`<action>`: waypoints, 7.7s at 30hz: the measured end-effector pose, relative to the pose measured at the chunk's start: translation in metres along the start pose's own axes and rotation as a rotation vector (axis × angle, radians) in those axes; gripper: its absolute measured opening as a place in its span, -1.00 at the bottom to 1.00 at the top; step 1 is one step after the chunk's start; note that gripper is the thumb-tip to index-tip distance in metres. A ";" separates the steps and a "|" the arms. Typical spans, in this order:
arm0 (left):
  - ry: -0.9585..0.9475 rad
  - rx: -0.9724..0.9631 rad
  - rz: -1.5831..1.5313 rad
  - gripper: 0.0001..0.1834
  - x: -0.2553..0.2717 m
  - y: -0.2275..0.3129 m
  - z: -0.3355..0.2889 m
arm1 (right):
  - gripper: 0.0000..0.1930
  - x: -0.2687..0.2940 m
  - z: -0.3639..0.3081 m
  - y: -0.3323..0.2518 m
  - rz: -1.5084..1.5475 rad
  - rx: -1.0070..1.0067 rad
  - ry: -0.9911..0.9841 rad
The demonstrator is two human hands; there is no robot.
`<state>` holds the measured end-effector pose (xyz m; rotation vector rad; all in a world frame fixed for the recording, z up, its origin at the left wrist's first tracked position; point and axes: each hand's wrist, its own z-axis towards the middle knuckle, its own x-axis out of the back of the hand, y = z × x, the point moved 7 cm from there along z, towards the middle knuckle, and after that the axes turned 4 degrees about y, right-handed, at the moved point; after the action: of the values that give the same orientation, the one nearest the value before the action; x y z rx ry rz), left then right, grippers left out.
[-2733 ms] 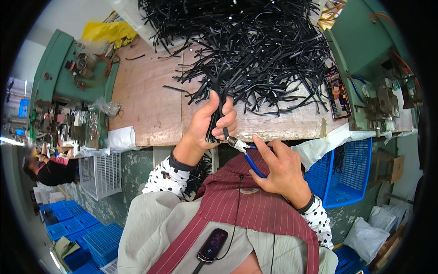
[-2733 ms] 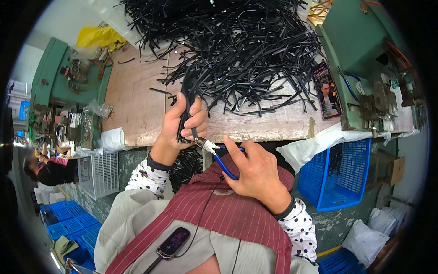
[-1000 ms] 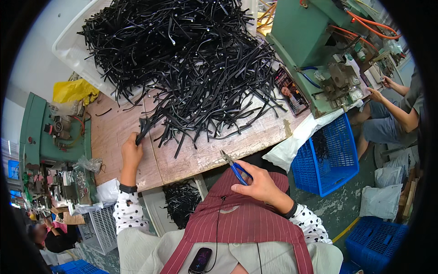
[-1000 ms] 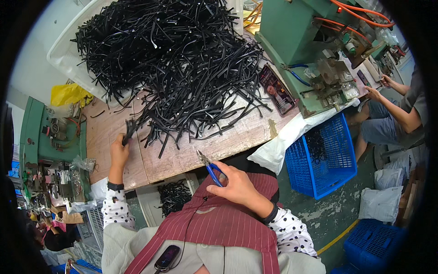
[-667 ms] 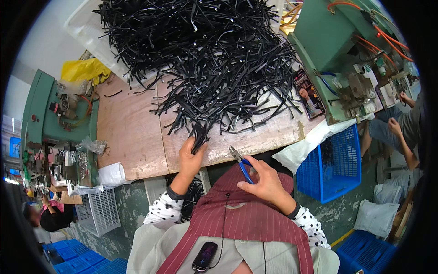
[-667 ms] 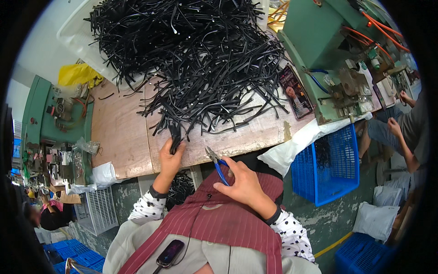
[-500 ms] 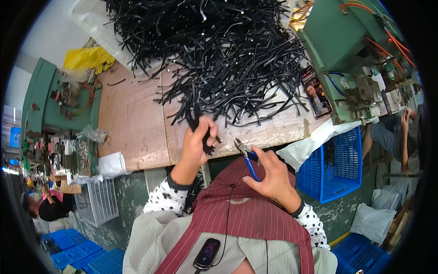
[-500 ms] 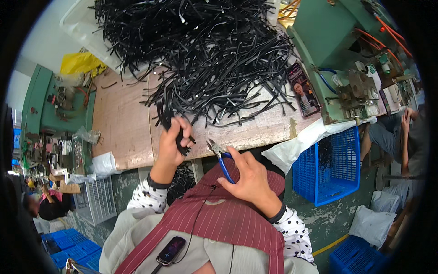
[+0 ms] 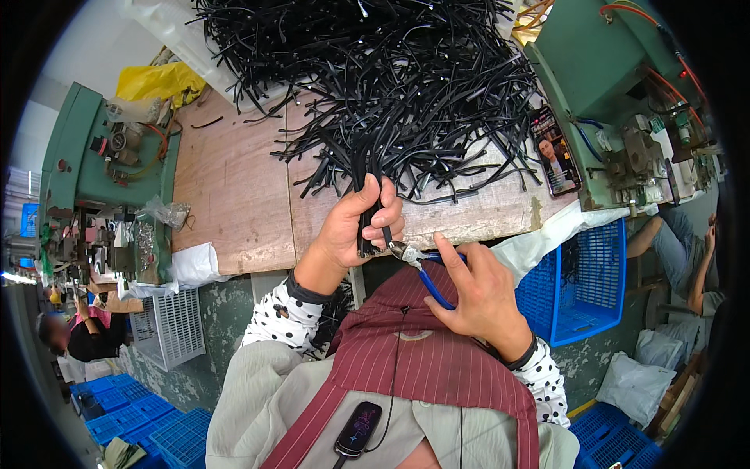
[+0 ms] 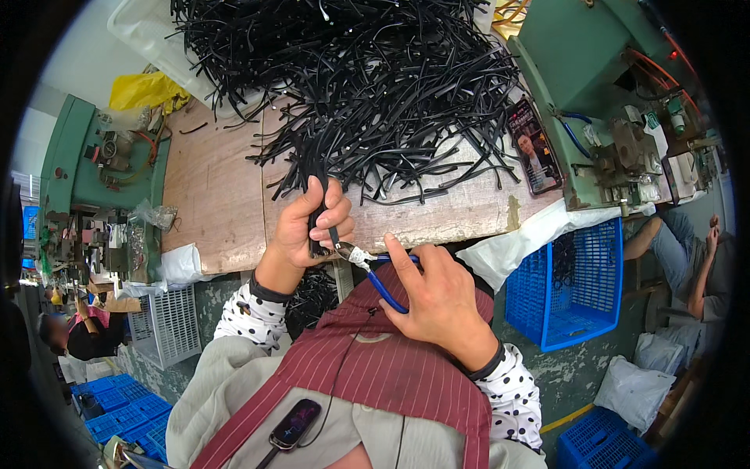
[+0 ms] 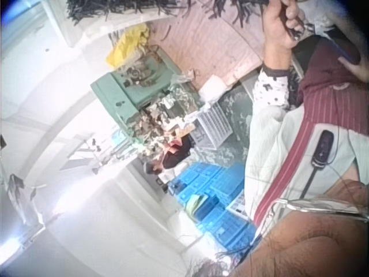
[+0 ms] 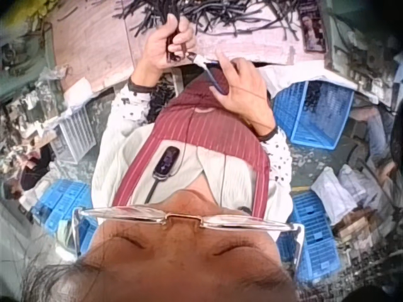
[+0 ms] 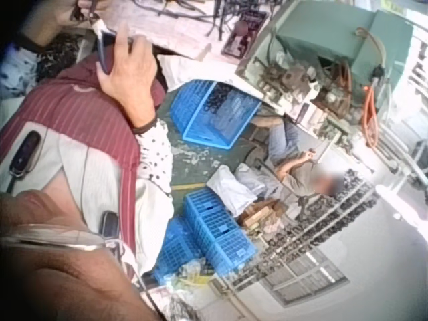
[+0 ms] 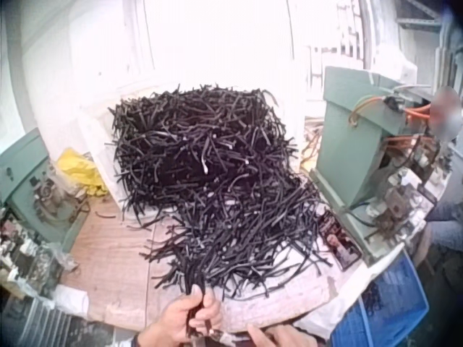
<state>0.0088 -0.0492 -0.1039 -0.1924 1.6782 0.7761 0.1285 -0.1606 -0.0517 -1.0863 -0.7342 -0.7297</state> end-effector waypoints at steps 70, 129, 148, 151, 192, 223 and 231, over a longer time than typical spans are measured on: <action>-0.260 -0.861 2.201 -0.84 0.011 -0.009 0.157 | -0.40 -0.009 -0.089 0.076 0.786 -0.426 0.220; 0.398 -0.905 0.655 -0.68 -0.024 -0.021 -0.022 | -0.14 -0.021 -0.020 0.018 0.375 -0.292 -0.100; -0.411 -1.629 0.290 -0.72 -0.151 0.080 -0.144 | -0.21 -0.099 -0.055 0.089 0.751 -0.713 -0.058; -0.643 -1.941 0.056 -0.44 -0.148 0.073 -0.190 | -0.22 -0.103 -0.053 0.079 0.616 -0.705 -0.112; -0.264 -1.011 0.763 -0.70 -0.188 -0.055 -0.054 | -0.08 -0.115 -0.044 0.071 0.512 -0.652 -0.143; -0.229 -0.937 0.928 -0.83 -0.195 -0.085 -0.041 | -0.08 -0.120 -0.044 0.073 0.529 -0.684 -0.150; 0.165 -1.288 1.276 -0.84 -0.145 0.008 -0.064 | -0.15 -0.106 -0.047 0.078 0.456 -0.716 -0.184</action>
<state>-0.0075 -0.1215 0.0368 -0.0257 1.0321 2.7889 0.1407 -0.1654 -0.1908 -1.9161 -0.3423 -0.5017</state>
